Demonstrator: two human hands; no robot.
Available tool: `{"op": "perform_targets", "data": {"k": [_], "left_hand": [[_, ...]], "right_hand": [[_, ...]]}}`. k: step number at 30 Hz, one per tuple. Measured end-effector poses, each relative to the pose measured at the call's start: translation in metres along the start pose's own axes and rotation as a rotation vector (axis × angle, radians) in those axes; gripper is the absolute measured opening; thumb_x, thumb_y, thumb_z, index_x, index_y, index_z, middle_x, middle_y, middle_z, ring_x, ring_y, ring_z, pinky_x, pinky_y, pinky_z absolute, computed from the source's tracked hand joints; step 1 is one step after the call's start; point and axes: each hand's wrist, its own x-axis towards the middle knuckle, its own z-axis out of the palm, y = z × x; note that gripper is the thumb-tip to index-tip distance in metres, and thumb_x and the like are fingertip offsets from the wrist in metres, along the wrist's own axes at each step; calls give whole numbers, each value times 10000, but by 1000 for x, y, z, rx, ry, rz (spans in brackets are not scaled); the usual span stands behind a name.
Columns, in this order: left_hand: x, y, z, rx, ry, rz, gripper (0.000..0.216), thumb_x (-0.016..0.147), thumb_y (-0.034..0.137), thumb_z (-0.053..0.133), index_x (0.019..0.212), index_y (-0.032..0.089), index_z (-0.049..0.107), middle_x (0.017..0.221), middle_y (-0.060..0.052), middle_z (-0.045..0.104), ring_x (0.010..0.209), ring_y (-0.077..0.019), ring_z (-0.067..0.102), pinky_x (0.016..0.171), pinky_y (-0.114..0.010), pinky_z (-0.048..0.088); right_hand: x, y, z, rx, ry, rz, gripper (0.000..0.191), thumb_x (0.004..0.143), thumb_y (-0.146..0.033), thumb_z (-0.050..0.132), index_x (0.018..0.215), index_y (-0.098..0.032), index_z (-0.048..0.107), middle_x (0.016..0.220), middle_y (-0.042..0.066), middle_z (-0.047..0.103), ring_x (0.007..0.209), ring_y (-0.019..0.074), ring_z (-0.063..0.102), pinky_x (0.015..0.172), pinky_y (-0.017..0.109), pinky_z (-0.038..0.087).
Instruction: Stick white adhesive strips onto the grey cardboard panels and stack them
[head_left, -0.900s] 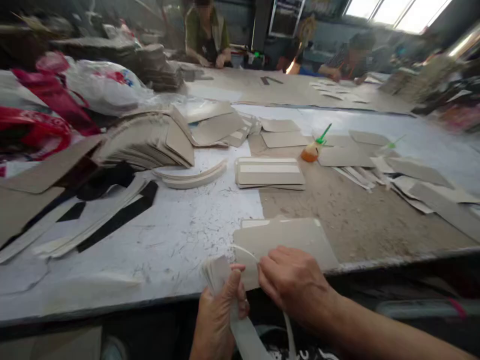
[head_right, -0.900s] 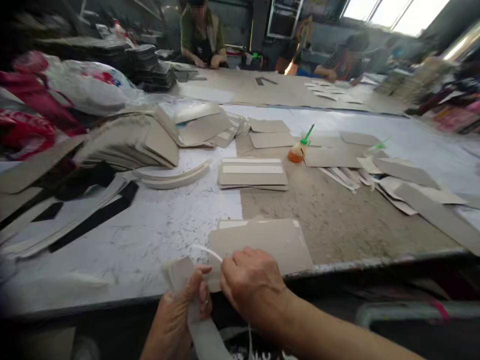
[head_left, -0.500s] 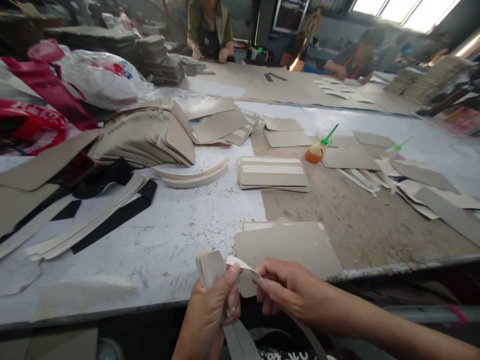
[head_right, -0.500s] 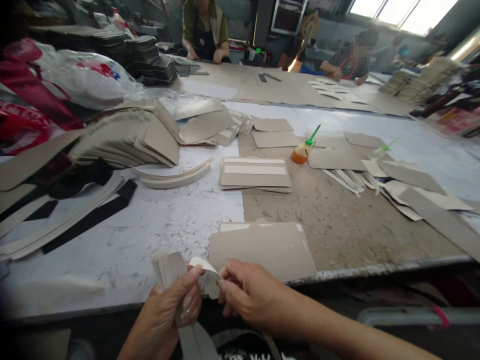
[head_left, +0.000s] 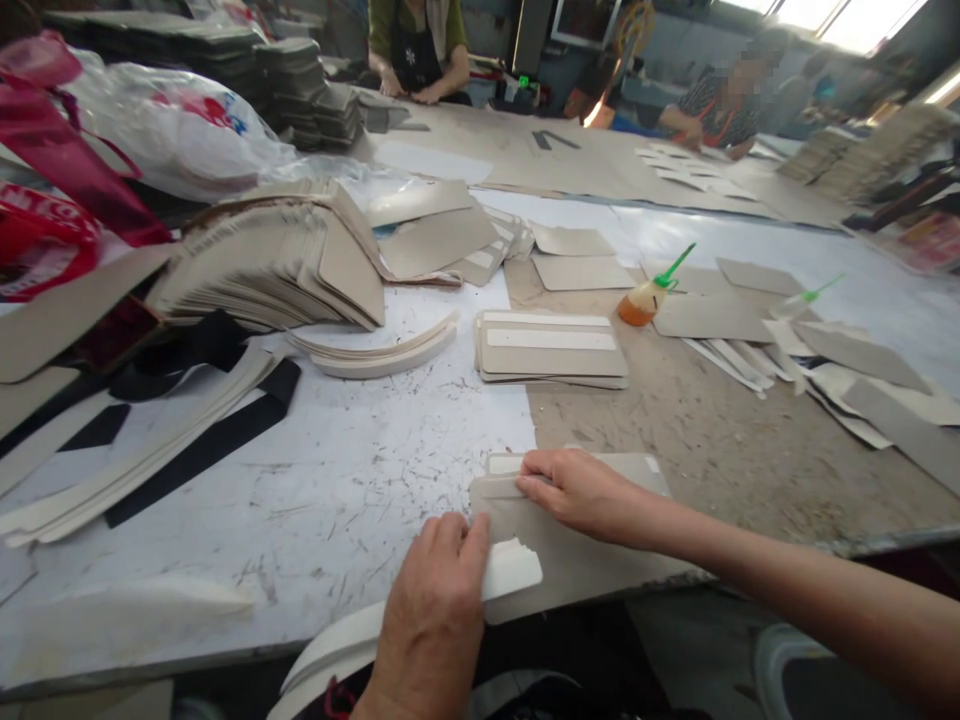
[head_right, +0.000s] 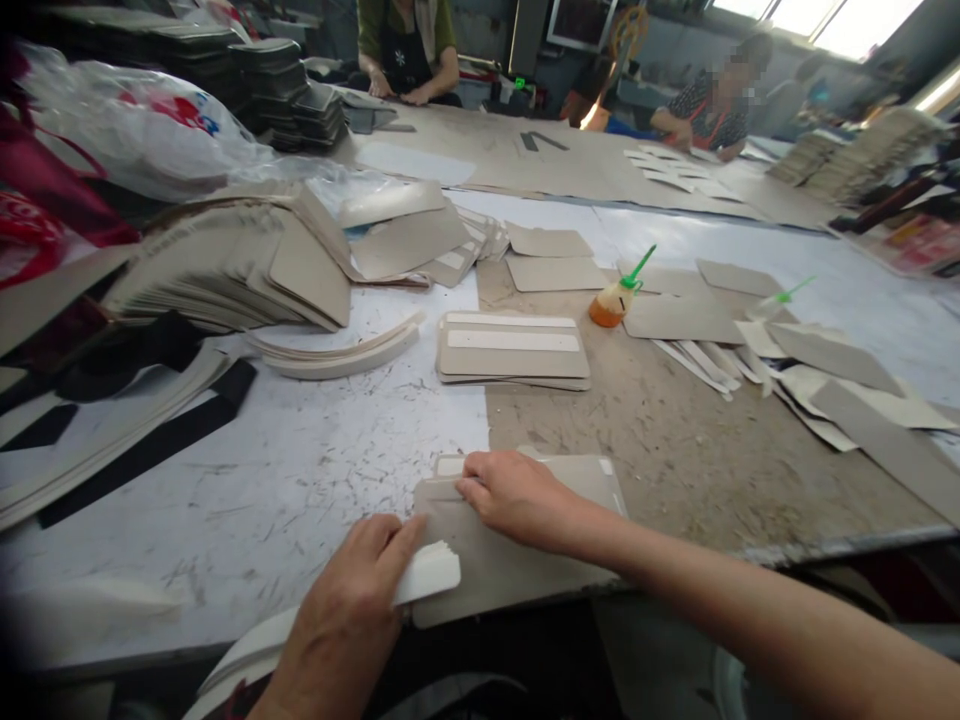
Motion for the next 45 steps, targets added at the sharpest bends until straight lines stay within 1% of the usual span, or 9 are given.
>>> {"op": "perform_targets", "data": {"k": [5,9,14,18,24,31,35,40,45], "left_hand": [[2,0,18,103,103,89,403,793,-9,372,1159,63,526,1095,-173,531,1032,-263,480,855,-429,493],[0,-1,17,80,47,99,459,758,-39,385,1188,66,508,1111,-164,514,1045,-269,462,850,-422,497],[-1,0,16,49,73,47,548,690,-105,344,1173,77,528,1170,-157,512,1101,-282,447,890,-446,473],[0,-4,17,62,92,128,561,690,-88,345,1197,78,518,1282,-150,497,1174,-287,425,909,-424,473],[2,-8,17,167,53,224,491,755,-48,341,1209,45,502,1277,-174,520,1152,-281,472,876,-405,502],[2,-5,21,162,64,215,411,823,9,339,1211,6,476,1275,-208,505,1166,-300,447,910,-421,480],[4,-15,23,233,70,329,451,782,-11,340,1216,-20,461,1275,-231,492,1171,-316,444,907,-396,473],[7,-27,26,309,114,481,529,719,-29,349,1240,-44,435,1256,-238,511,1168,-320,450,888,-361,459],[2,-23,30,246,79,353,711,692,-76,291,1389,42,228,1247,-185,542,1193,-276,436,921,-381,414]], "right_hand": [[9,-4,7,-256,-7,70,287,891,-345,384,790,-182,598,773,58,658,680,166,557,569,264,263],[9,-8,10,-314,3,69,293,893,-340,379,792,-178,602,790,66,672,699,183,590,574,273,274],[10,-5,13,-335,25,32,293,892,-343,385,799,-174,606,818,69,677,713,192,604,581,272,303],[12,-7,12,-343,13,34,292,897,-331,383,830,-170,617,837,79,680,728,199,613,602,275,342],[7,-12,10,-394,51,26,328,907,-349,379,873,-140,631,836,121,677,742,228,625,597,285,370],[-20,29,-4,-337,139,200,317,904,-415,410,838,-176,606,836,79,671,781,222,613,638,277,370],[-27,48,-7,-256,126,265,317,898,-429,408,821,-191,602,880,63,671,822,222,605,663,278,366],[-25,48,-10,-225,114,281,305,886,-414,418,821,-194,619,885,66,682,847,225,611,688,285,377],[-22,42,-14,-230,81,275,286,881,-372,429,866,-179,640,928,89,687,888,242,620,705,296,403]]}}
